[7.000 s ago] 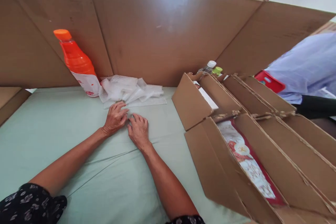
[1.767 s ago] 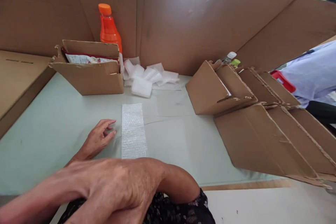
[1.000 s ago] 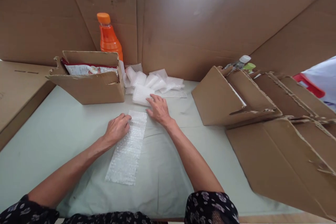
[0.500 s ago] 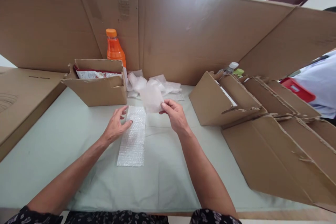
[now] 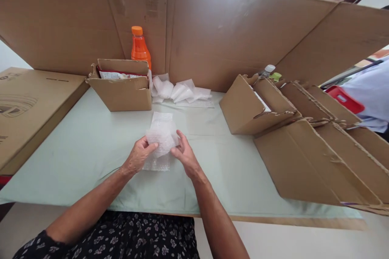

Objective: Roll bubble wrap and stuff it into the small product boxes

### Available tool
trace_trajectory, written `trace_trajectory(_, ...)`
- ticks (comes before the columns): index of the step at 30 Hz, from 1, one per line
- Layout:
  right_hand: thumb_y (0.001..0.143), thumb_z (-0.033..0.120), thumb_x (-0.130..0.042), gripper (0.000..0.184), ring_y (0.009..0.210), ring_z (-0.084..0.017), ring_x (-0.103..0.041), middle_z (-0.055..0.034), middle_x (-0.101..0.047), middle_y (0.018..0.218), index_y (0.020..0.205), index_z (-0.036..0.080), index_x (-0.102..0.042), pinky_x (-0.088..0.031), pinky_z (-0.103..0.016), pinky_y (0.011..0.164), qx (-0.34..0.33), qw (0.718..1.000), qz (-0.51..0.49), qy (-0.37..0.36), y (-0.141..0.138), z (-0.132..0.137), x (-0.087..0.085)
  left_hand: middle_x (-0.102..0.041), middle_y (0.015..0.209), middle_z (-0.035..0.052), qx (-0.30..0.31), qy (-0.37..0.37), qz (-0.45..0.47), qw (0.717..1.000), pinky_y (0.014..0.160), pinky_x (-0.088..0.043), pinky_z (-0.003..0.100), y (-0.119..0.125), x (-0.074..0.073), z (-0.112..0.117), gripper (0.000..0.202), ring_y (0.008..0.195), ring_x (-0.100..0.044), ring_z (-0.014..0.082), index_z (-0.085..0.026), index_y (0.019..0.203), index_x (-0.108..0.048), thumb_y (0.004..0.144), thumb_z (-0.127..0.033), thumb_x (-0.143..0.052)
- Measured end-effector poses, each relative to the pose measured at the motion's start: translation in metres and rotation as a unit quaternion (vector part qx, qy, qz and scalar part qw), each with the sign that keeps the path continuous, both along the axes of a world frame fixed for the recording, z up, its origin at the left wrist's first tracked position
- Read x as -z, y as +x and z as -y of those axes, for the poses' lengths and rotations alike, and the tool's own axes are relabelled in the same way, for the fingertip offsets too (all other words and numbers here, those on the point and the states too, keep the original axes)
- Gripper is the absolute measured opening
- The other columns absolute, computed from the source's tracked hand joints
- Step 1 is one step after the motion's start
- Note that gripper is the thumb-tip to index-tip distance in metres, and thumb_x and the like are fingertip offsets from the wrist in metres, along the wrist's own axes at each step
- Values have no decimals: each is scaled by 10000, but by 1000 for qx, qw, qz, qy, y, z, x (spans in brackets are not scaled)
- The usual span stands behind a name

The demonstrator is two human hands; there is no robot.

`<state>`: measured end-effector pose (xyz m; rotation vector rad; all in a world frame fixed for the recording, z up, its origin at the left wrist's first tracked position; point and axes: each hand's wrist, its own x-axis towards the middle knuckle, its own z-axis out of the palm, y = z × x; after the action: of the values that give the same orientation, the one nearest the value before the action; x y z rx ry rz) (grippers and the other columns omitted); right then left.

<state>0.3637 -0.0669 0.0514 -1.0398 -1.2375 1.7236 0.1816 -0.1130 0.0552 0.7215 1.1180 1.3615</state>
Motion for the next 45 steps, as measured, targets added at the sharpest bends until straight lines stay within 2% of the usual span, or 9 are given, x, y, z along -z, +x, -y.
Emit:
trace_trajectory(7,641,490,-882,433,767,-166,-631,-15,-717,871,947,234,-715,-505,-296,744,62,993,-85,-56,-11,11,-7,-743,828,36,56,-16,91,994,808,-476,289,-28,7,33,319,819,-652,182,-152,924,-760,630,-260,-823)
trace_trajectory(13,797,437,-800,211,714,-134,-593,-1,-705,808,848,239,-753,-477,-258,663,26,996,9,87,0,34,-44,-706,1167,105,57,-7,260,964,911,-474,340,-66,7,51,700,1075,-621,241,-205,1329,-616,724,-529,-751)
trace_trajectory(16,844,409,-764,160,715,-148,-593,-19,-708,831,864,250,-766,-465,-268,617,3,984,48,171,12,41,-71,-657,1269,129,116,10,218,969,937,-466,363,-64,3,59,800,1183,-572,282,-225,1399,-551,725,-609,-747)
trace_trajectory(19,819,422,-785,160,691,-164,-588,-27,-706,809,857,266,-770,-461,-285,584,31,977,79,196,17,40,-88,-642,1278,99,201,25,123,972,994,-446,368,-43,-3,69,797,1206,-571,282,-262,1408,-538,689,-407,-849)
trace_trajectory(22,794,429,-802,176,651,-175,-585,-32,-706,777,853,267,-770,-470,-309,576,54,973,127,188,15,27,-92,-674,1163,93,245,19,45,968,999,-448,385,-17,-7,81,570,1132,-609,273,-216,1301,-621,771,-352,-782)
trace_trajectory(25,795,420,-790,171,665,-178,-601,-26,-719,795,862,264,-769,-489,-323,618,73,962,161,210,6,1,-83,-689,1017,74,212,-36,9,977,876,-472,328,-8,-3,92,426,940,-633,210,-166,1198,-653,817,-348,-714)
trace_trajectory(35,877,263,-598,189,979,-265,-680,-68,-763,1023,984,223,-748,-493,-418,899,-80,842,397,356,-48,-79,6,-642,1148,92,56,-113,10,992,652,-517,236,-16,21,106,966,799,-613,138,-221,1582,-186,771,-296,-706)
trace_trajectory(41,851,251,-651,391,1149,-313,-585,-125,-694,1241,1239,207,-676,-406,-469,980,-74,807,436,391,-41,-73,32,-470,675,-68,116,-180,-118,970,507,-469,213,-20,21,114,677,489,-455,71,-184,1439,-523,790,-310,-666)
trace_trajectory(45,913,200,-563,257,1031,-279,-612,-102,-746,1082,1111,208,-727,-393,-439,957,-85,791,443,413,-44,-72,29,-509,725,-28,135,-185,-101,968,548,-508,238,-19,18,115,481,574,-512,100,-143,1212,-682,786,-366,-687)
